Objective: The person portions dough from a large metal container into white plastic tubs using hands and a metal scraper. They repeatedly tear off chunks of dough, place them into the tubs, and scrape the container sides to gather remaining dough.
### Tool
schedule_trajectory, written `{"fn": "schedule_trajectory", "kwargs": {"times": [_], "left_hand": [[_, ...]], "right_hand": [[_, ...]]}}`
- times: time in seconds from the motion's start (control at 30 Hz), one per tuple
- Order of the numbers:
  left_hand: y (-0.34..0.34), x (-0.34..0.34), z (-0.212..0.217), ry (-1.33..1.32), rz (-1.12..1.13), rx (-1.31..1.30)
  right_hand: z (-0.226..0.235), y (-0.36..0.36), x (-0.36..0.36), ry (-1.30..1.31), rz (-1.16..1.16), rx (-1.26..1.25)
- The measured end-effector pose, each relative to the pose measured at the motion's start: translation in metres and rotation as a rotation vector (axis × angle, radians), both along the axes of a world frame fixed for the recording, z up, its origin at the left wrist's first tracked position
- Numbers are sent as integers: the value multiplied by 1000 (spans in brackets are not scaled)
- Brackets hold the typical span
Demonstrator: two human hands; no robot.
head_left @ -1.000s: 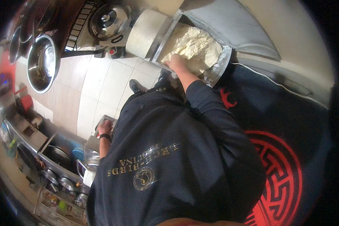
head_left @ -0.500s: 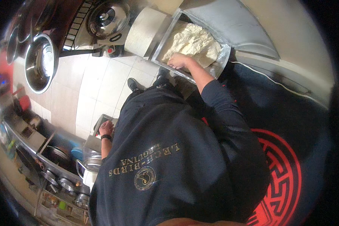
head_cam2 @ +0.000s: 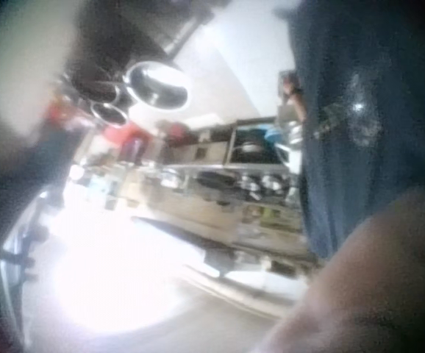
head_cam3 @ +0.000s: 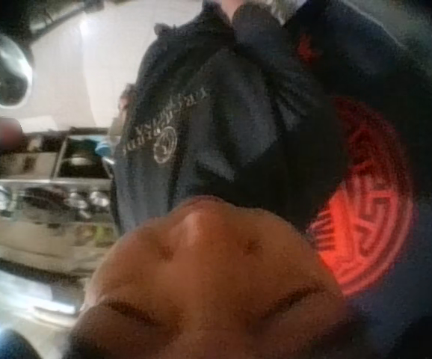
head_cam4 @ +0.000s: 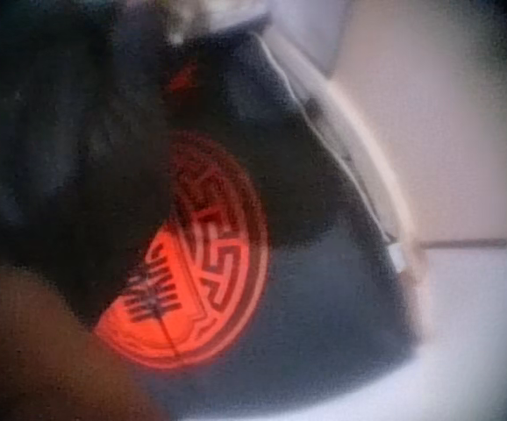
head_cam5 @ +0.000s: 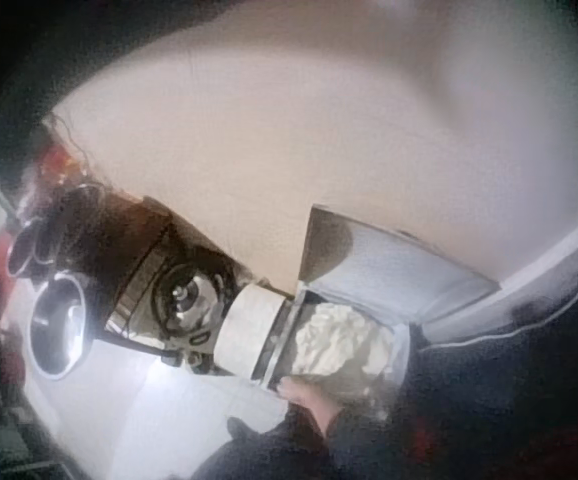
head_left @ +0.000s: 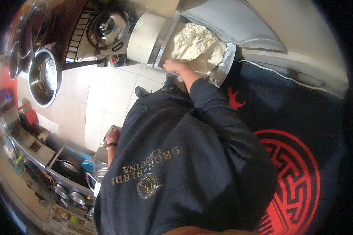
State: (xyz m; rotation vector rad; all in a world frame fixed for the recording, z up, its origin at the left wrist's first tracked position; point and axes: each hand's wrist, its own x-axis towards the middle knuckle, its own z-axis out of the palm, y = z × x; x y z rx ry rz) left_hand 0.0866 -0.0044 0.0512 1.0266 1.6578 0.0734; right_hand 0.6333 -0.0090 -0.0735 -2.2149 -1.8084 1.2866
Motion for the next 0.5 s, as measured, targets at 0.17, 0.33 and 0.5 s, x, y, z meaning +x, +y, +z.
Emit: {"fn": "schedule_trajectory", "kwargs": {"times": [0.17,0.33,0.5], "left_hand": [[2,11,18,-81,136,60],[-6,-14,-2,-92,-4,83],[-17,-54,-43,283,-705,145]], "right_hand": [[129,25,33,57,-302,-52],[87,53,52,-93,-634,150],[46,45,-4,-102,-675,151]]}}
